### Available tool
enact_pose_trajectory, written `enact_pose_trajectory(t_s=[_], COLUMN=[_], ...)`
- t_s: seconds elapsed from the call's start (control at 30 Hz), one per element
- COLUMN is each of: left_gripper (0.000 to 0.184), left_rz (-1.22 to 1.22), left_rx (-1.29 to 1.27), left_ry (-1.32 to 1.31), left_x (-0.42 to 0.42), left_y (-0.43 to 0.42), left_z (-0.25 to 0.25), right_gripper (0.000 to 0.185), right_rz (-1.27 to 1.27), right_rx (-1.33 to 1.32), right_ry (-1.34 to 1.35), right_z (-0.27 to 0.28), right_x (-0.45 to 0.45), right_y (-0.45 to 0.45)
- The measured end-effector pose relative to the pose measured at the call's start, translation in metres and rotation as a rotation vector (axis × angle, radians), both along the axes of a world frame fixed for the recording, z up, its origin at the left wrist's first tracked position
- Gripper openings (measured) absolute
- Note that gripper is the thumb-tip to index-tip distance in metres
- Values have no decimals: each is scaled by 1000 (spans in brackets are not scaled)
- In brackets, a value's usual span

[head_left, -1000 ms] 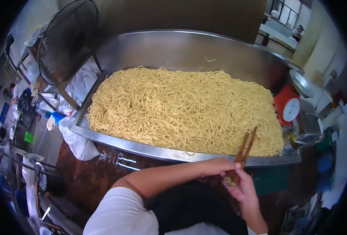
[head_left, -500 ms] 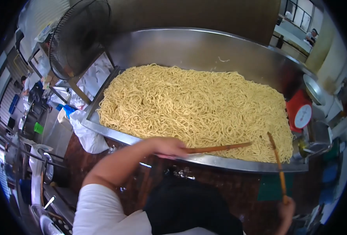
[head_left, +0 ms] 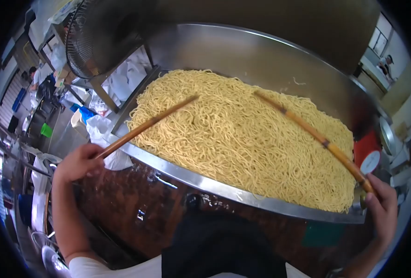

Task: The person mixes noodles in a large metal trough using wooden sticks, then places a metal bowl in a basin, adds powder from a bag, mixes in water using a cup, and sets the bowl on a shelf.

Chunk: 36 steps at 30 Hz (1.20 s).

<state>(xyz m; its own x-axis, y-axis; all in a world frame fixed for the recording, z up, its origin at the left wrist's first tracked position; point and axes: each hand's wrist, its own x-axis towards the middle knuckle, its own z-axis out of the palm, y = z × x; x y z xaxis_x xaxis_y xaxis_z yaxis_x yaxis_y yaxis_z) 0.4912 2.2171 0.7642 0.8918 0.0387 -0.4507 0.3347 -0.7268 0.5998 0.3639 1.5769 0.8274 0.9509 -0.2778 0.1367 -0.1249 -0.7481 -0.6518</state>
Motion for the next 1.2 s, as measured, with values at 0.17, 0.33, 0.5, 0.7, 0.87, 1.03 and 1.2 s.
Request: enact_pose_trajectory(t_s=[0.17,0.33,0.5,0.7,0.87,1.03,1.2], left_gripper=[29,30,32,30,34,32,32], left_rz=[-319,-503,-689,-383,-512,-408,-559], left_rx=[494,495,301,59,725,619,428], left_ry=[41,-76,-2,149,23,-136,-66], left_x=[45,181,179,144,210,314,225], left_y=[31,-67,-76,142,148,5,66], left_z=[-21,-129,-135,-29,-58,-132,-113], right_gripper=[21,28,30,28,21,32,36], right_rz=[288,124,138,134,369,312,299], right_rx=[-777,-542,-377,-251,-802,-738,-679], right_ry=[399,382,382,517,418,439,461], right_z=[-21,-172,-175,-7,-15,-126,-126], right_x=[149,358,318,202,200,341,306], right_y=[118,248,276,144,179,321,265])
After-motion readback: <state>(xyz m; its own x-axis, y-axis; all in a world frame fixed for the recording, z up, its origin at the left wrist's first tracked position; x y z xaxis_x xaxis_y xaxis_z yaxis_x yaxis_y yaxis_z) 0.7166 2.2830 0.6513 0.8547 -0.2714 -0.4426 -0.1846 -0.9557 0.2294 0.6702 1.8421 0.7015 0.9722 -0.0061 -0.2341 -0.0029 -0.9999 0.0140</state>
